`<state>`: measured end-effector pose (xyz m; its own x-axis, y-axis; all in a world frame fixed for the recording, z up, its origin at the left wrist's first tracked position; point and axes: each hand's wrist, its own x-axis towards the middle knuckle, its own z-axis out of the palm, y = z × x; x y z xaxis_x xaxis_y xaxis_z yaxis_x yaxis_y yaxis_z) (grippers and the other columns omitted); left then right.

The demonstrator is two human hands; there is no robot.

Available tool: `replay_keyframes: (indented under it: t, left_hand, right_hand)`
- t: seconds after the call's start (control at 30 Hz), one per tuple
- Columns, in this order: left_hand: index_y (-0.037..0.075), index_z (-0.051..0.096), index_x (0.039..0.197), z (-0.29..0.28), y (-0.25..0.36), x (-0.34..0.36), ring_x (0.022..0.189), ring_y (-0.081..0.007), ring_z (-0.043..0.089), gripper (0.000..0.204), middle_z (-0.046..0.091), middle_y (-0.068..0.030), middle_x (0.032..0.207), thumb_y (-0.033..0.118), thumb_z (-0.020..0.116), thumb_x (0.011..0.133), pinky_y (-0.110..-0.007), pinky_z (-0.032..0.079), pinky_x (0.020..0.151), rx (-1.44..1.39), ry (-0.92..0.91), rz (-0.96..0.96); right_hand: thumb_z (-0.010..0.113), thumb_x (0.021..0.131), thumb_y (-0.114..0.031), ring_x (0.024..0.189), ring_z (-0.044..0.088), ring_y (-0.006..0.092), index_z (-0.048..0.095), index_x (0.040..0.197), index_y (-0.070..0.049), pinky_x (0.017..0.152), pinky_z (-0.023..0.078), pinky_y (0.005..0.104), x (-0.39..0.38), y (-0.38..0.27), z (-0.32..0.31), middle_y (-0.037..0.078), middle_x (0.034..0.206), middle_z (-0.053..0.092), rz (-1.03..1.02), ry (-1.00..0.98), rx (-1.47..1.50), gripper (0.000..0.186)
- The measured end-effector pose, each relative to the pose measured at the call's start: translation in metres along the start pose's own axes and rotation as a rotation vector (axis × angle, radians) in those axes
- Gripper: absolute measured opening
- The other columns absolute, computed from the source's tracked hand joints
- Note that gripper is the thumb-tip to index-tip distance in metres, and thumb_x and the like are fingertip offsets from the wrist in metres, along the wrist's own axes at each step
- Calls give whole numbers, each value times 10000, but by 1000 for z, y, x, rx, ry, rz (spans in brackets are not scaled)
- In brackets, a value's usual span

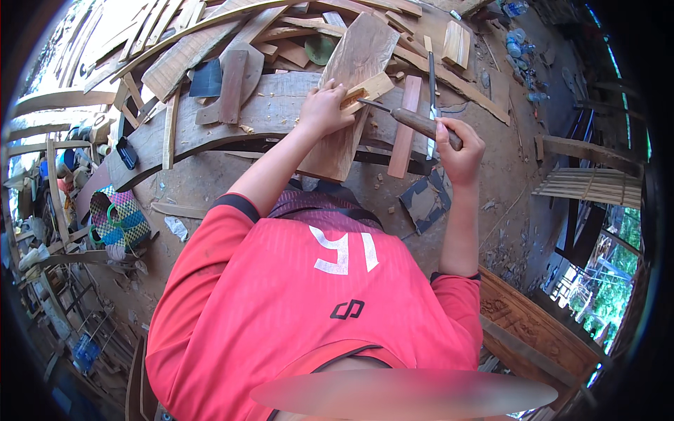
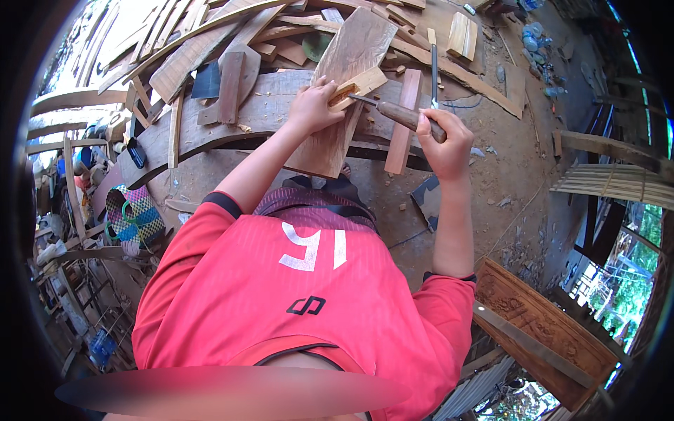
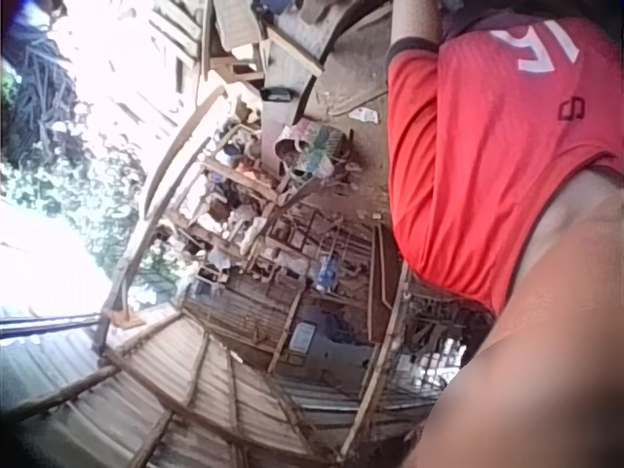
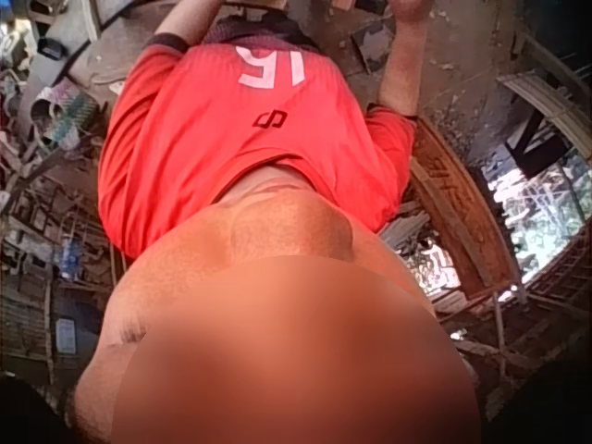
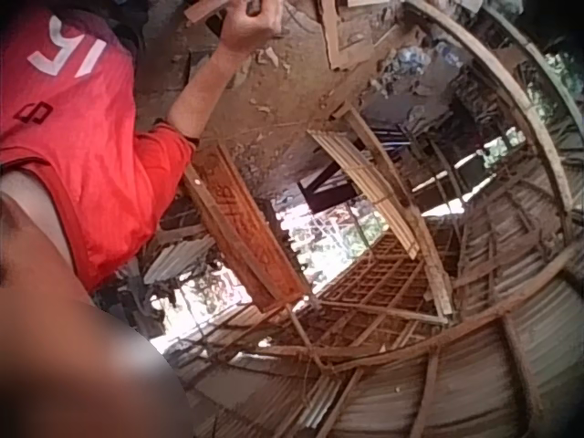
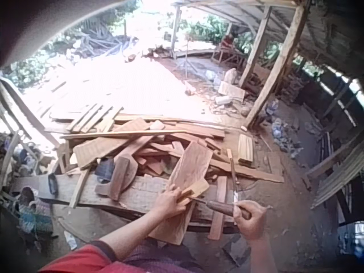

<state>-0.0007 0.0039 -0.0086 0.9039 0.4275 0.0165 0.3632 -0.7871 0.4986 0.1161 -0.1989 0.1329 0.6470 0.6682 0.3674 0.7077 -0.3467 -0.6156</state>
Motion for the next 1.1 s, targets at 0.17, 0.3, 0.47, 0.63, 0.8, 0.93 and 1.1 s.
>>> replay_keyframes:
  t: [0.17, 0.3, 0.47, 0.63, 0.8, 0.93, 1.1]
  left_hand:
    - [34, 513, 1069, 1, 0, -1, 1150, -249, 426, 570, 545, -142, 1105, 339, 650, 608, -420, 332, 930, -8, 10, 3]
    - [54, 522, 1075, 1, -1, 0, 1136, -247, 439, 563, 547, -153, 1096, 339, 632, 601, -403, 339, 924, -26, -3, -29]
    - [66, 531, 1088, -2, -1, 1, 1118, -248, 455, 560, 547, -168, 1090, 333, 609, 603, -387, 339, 927, -26, -12, -36]
    - [48, 531, 1055, 1, -1, 2, 1107, -259, 461, 553, 540, -200, 1079, 335, 622, 591, -422, 331, 925, -59, -3, -23]
    - [52, 532, 1055, -1, 2, 0, 1094, -265, 470, 555, 529, -207, 1097, 340, 626, 591, -408, 339, 920, -40, 4, -39]
    - [62, 523, 1123, -7, 6, -1, 1066, -275, 490, 618, 481, -203, 1175, 357, 612, 588, -361, 344, 932, -8, -28, -54]
    - [67, 521, 1122, -8, 6, -1, 1058, -276, 494, 614, 470, -200, 1190, 359, 613, 589, -365, 351, 924, -12, -48, -60]
  right_hand:
    - [607, 704, -77, 718, 610, 257, 610, 806, -5, 662, 480, 318, -11, 1, 7, 133, 797, 623, -96, -8, -14, 125]
    - [604, 695, -49, 750, 613, 268, 597, 844, -1, 688, 491, 330, -29, -3, 14, 138, 825, 623, -179, -1, -47, 157]
    - [610, 695, -44, 786, 615, 273, 597, 862, 9, 709, 492, 332, -66, 8, 26, 144, 845, 626, -139, 63, -21, 175]
    - [608, 746, -85, 695, 625, 212, 615, 876, 9, 619, 490, 275, -83, 19, 39, 117, 795, 631, 178, 188, 101, 160]
    - [555, 822, -132, 477, 549, 82, 618, 850, 35, 441, 426, 206, -60, 4, 26, 62, 713, 595, 496, 178, 384, 180]
    - [540, 828, -132, 458, 514, 74, 620, 858, 32, 419, 400, 180, -49, 2, 16, 69, 729, 608, 379, 253, 333, 185]
    - [539, 820, -121, 518, 549, 102, 626, 844, 15, 487, 440, 223, -55, 19, 30, 71, 742, 621, 171, 217, 51, 163]
